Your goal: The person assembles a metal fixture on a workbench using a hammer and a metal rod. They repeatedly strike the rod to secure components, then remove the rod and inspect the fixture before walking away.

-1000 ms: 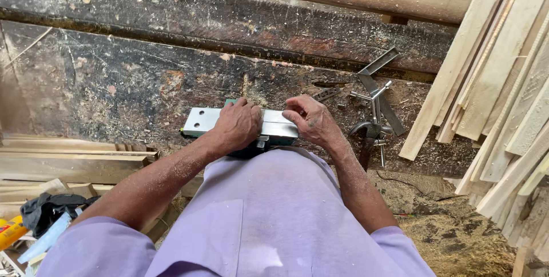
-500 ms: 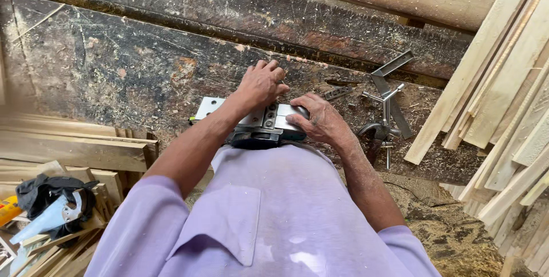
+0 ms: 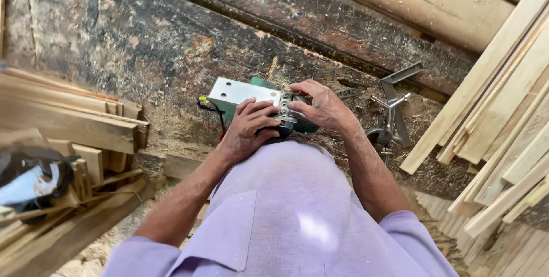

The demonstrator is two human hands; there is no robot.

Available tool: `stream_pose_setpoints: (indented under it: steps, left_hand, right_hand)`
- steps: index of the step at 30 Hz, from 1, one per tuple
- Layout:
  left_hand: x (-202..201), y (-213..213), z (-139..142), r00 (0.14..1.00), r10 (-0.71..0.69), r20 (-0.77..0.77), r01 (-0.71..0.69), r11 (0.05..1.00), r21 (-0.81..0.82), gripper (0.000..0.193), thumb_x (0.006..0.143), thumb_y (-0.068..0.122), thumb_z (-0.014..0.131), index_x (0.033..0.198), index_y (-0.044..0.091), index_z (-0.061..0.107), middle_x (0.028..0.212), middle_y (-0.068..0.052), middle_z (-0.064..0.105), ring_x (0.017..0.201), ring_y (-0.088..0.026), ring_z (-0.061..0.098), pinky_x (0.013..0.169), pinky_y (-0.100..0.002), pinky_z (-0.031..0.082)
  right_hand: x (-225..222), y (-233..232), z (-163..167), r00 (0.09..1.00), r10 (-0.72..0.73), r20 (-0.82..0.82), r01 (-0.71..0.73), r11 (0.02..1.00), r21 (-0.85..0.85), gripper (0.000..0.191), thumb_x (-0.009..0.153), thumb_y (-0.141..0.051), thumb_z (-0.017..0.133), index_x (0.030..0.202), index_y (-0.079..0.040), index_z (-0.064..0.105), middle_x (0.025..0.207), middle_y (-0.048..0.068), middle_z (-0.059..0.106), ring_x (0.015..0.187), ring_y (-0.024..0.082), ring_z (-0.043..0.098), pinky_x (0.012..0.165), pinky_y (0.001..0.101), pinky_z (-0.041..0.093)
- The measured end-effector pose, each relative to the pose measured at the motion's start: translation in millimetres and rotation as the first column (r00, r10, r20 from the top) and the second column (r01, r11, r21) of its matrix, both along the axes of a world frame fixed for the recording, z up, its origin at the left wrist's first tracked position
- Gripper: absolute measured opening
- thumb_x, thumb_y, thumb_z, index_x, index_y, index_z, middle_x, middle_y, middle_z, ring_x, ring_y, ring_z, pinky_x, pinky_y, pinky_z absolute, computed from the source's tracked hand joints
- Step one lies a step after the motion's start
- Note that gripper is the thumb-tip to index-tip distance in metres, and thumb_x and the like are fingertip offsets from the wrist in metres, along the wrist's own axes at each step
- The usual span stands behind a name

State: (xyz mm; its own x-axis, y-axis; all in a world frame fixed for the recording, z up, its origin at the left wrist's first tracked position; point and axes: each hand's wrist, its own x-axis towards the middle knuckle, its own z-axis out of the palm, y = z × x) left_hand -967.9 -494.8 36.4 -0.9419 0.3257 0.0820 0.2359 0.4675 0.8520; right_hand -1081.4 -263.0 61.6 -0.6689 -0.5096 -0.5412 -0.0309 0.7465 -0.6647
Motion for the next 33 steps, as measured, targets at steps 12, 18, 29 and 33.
stream_pose_setpoints:
  steps: [12, 18, 29, 33]
  left_hand:
    - [-1, 4, -16, 1.000, 0.015, -0.006, -0.015, 0.994, 0.105, 0.030, 0.084, 0.028, 0.083, 0.105, 0.013, 0.068, 0.133, -0.006, 0.069, 0.139, -0.025, 0.055, 0.123, -0.048, 0.029]
    - [-2, 4, -17, 1.000, 0.011, -0.008, -0.010, 0.995, 0.100, 0.029, 0.084, 0.028, 0.083, 0.103, 0.013, 0.068, 0.133, -0.005, 0.068, 0.138, -0.024, 0.055, 0.123, -0.048, 0.029]
    - [-6, -2, -8, 0.996, -0.086, -0.007, 0.086, 0.996, 0.024, 0.033, 0.087, 0.024, 0.080, 0.119, 0.025, 0.072, 0.136, 0.004, 0.067, 0.139, -0.021, 0.053, 0.118, -0.044, 0.028]
    - [-10, -7, -10, 0.983, -0.186, -0.005, 0.184, 0.976, -0.116, 0.041, 0.087, 0.030, 0.077, 0.127, 0.026, 0.067, 0.143, 0.005, 0.063, 0.142, -0.019, 0.049, 0.119, -0.044, 0.026]
  right_hand:
    - [-10, -6, -5, 0.995, 0.020, 0.102, -0.026, 0.998, 0.061, 0.082, 0.073, -0.053, 0.084, 0.140, -0.015, 0.058, 0.138, 0.009, 0.059, 0.124, 0.025, 0.061, 0.104, 0.0417, 0.052]
    - [-14, -4, -9, 0.995, 0.056, 0.077, -0.058, 0.998, 0.012, 0.071, 0.074, -0.044, 0.082, 0.135, -0.012, 0.063, 0.131, 0.009, 0.066, 0.119, 0.024, 0.065, 0.102, 0.0400, 0.054]
    - [9, 80, 20, 0.672, -0.668, 0.320, 0.659, 0.342, -0.669, 0.059, 0.086, -0.020, 0.074, 0.139, -0.002, 0.055, 0.131, 0.014, 0.062, 0.122, 0.026, 0.068, 0.107, 0.0401, 0.060]
    - [23, 117, 41, 0.518, -0.763, 0.387, 0.717, 0.139, -0.683, 0.059, 0.085, -0.012, 0.073, 0.140, -0.004, 0.053, 0.131, 0.010, 0.057, 0.112, 0.020, 0.064, 0.090, 0.0361, 0.057]
